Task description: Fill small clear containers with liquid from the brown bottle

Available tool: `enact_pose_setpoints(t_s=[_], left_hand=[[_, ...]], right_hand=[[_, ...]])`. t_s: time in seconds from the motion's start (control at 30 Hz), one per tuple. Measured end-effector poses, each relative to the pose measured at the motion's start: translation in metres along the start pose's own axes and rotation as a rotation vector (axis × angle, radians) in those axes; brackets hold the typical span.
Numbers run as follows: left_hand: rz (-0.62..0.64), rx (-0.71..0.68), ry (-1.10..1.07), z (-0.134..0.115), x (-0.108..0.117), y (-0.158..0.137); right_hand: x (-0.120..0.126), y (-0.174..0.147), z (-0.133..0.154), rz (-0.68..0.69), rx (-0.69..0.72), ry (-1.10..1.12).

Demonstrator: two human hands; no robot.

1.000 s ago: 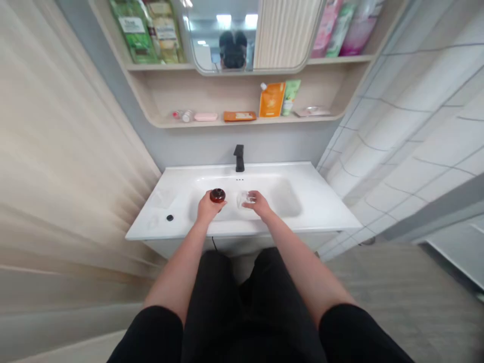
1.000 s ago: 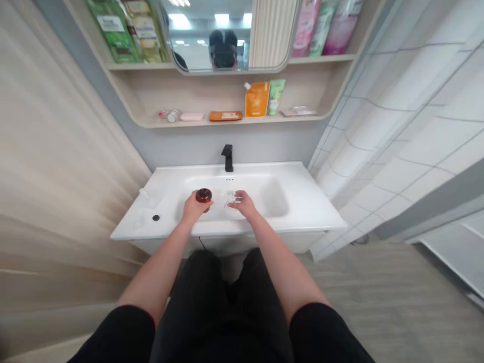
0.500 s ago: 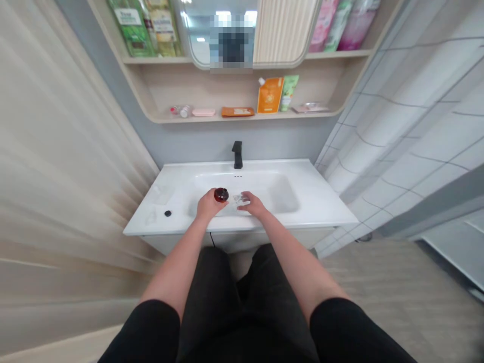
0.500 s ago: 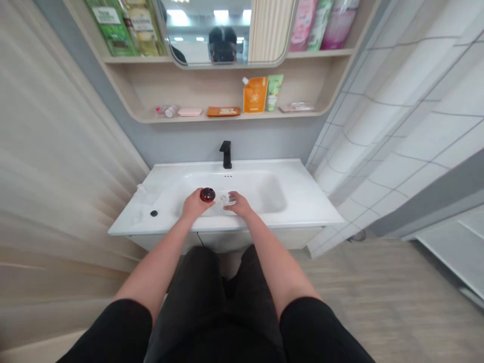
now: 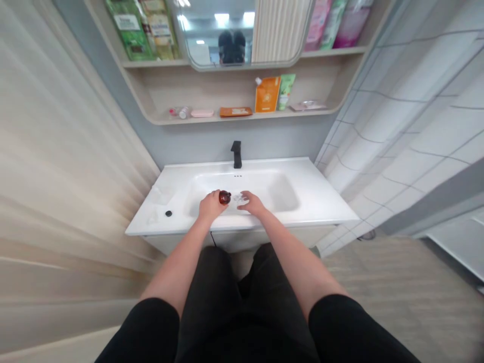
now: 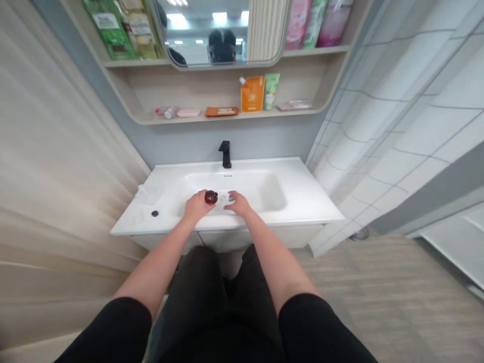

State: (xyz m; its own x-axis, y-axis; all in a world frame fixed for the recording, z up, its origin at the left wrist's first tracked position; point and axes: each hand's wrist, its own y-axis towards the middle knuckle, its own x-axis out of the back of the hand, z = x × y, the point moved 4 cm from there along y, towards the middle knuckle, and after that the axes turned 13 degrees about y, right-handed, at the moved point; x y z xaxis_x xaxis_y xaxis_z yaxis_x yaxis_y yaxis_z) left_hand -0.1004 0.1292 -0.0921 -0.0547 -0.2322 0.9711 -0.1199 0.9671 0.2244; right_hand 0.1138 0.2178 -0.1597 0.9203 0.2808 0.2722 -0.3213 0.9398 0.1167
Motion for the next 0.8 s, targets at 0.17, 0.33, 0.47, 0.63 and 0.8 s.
enact_pose_setpoints(t_s=[0.17,0.33,0.47,0.63,0.8], left_hand=[[-0.033,-0.031,-0.012,-0.0018,-0.0002,-0.0001],[-0.032,-0.039,0.013,-0.0041,0.0002,-0.0012],[-0.051,-0.065,0.040,-0.0055,0.0003,-0.0016],[-0.092,-0.089,0.064,-0.0065,0.0002,-0.0018],[-0.116,-0.115,0.084,-0.0075,0.0016,-0.0027]], right_hand=[[-0.0002,-0.0017,0.0034,0.005,0.007,-0.004],[-0.0012,-0.0035,0.0076,0.016,0.017,-0.022],[-0.0010,-0.0034,0.0088,0.019,0.010,-0.032],[-0.0010,-0.0036,0.0096,0.040,0.003,-0.036],[-0.0011,-0.0040,0.0101,0.035,0.006,-0.039]])
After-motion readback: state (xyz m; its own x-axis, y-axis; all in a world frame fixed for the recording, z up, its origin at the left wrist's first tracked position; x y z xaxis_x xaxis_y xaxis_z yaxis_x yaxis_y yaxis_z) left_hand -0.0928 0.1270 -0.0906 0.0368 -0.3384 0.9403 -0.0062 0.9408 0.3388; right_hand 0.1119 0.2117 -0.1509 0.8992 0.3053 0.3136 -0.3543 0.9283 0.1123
